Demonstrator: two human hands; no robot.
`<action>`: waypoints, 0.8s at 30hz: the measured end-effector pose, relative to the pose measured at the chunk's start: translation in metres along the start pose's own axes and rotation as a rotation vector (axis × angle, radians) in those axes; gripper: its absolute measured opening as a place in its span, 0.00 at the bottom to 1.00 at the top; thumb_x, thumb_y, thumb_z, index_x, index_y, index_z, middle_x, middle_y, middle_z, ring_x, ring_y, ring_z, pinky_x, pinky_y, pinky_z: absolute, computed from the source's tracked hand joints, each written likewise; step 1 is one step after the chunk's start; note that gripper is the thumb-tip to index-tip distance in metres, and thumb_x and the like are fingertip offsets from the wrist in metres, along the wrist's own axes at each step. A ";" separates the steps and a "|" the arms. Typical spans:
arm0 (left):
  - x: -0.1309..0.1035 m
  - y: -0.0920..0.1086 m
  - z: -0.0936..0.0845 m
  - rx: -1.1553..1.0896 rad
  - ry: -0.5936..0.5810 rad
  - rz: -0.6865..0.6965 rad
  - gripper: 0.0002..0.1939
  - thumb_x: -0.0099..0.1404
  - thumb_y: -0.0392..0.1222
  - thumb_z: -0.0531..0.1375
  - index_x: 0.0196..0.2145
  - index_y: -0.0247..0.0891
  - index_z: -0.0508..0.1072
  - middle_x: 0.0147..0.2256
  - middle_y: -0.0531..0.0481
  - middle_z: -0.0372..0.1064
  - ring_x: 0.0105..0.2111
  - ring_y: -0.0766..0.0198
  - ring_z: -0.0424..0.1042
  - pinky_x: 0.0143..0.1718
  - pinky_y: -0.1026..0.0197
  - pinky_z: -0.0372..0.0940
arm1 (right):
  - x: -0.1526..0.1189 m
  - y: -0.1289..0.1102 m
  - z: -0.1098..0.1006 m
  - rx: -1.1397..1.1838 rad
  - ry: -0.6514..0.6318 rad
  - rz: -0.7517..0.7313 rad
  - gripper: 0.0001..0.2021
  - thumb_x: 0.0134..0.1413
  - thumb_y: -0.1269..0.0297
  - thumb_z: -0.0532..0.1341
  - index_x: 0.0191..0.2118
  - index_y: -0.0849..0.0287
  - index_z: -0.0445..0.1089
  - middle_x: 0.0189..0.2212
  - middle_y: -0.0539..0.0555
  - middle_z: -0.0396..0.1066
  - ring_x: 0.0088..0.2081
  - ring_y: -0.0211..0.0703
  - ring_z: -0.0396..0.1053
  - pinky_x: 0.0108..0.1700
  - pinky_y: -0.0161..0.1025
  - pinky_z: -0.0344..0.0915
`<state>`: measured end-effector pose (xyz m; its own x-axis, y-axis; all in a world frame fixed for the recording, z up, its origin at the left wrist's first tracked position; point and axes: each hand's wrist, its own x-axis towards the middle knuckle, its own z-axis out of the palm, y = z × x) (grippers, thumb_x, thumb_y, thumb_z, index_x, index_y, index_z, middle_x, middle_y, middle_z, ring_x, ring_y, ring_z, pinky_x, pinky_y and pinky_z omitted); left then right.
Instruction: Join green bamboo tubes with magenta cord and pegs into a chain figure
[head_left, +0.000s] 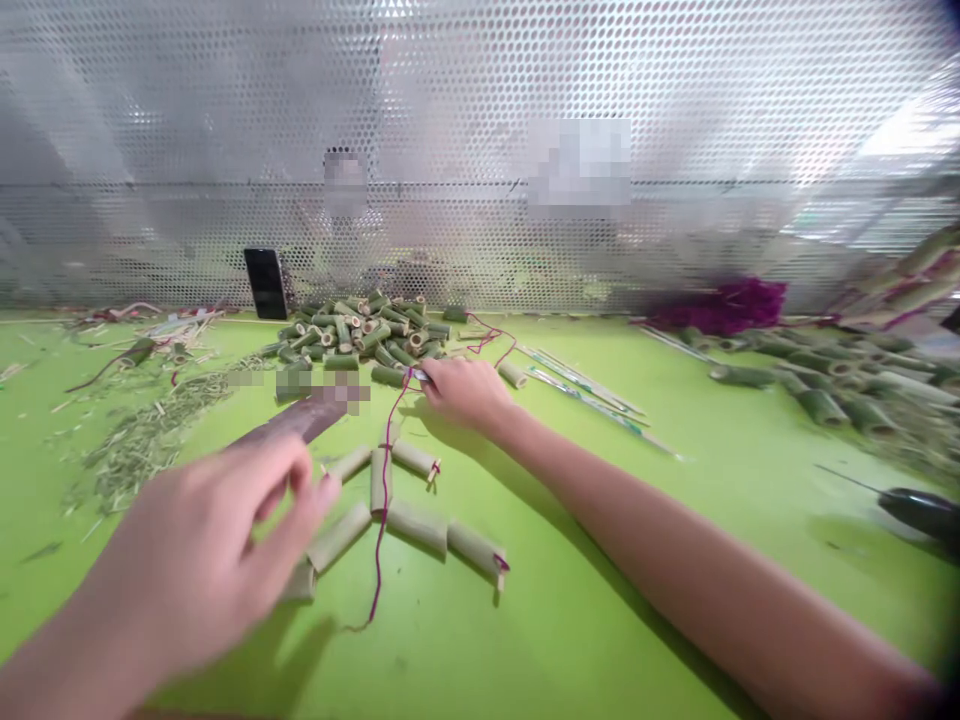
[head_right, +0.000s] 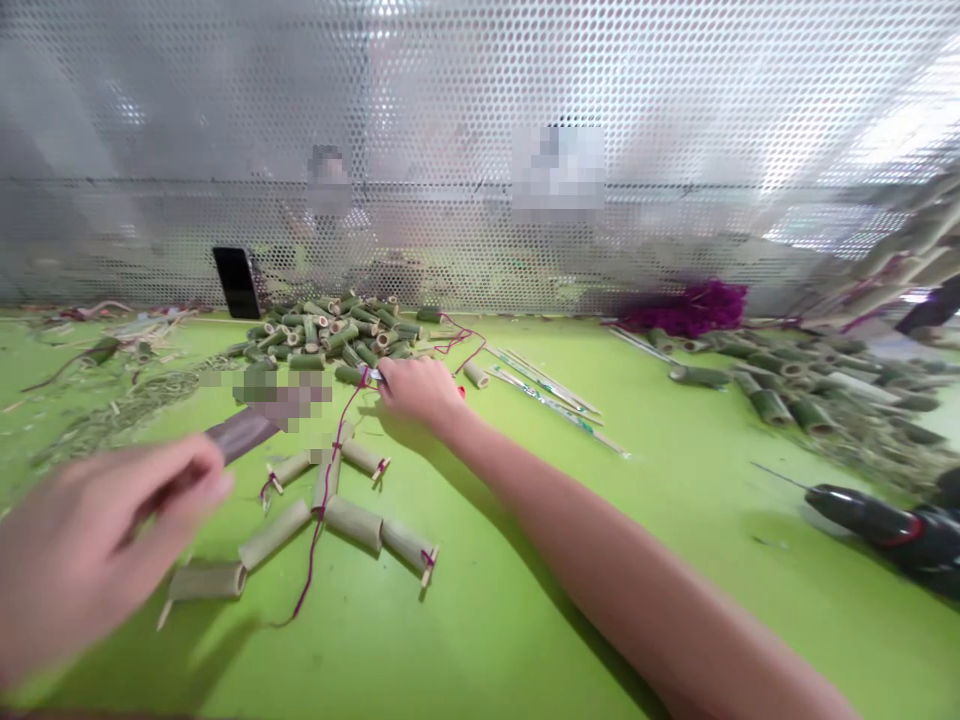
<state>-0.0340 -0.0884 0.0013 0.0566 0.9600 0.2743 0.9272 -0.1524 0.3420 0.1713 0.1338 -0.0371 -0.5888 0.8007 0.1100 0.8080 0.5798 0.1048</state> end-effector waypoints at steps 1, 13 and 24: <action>0.025 -0.008 -0.003 -0.021 -0.028 -0.033 0.24 0.73 0.58 0.46 0.29 0.43 0.71 0.16 0.54 0.64 0.12 0.64 0.58 0.14 0.62 0.49 | -0.001 -0.001 0.000 -0.002 0.009 0.004 0.15 0.69 0.65 0.48 0.42 0.58 0.72 0.37 0.58 0.79 0.33 0.49 0.74 0.31 0.39 0.60; 0.170 -0.014 0.096 -0.536 -0.208 0.072 0.23 0.69 0.55 0.56 0.54 0.38 0.74 0.56 0.43 0.75 0.55 0.50 0.73 0.59 0.53 0.65 | -0.012 0.008 -0.001 -0.058 0.122 0.080 0.16 0.71 0.60 0.46 0.49 0.58 0.69 0.44 0.62 0.78 0.39 0.52 0.76 0.31 0.39 0.58; 0.173 0.010 0.120 -0.553 -0.168 0.083 0.16 0.74 0.43 0.52 0.44 0.37 0.79 0.45 0.45 0.80 0.50 0.49 0.75 0.56 0.51 0.66 | -0.017 0.016 -0.005 -0.069 0.184 0.116 0.17 0.73 0.58 0.45 0.47 0.60 0.68 0.43 0.62 0.77 0.37 0.51 0.76 0.28 0.39 0.54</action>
<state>0.0297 0.1040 -0.0554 0.2202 0.9569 0.1894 0.5891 -0.2852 0.7561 0.1936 0.1289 -0.0323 -0.4906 0.8171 0.3028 0.8711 0.4684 0.1475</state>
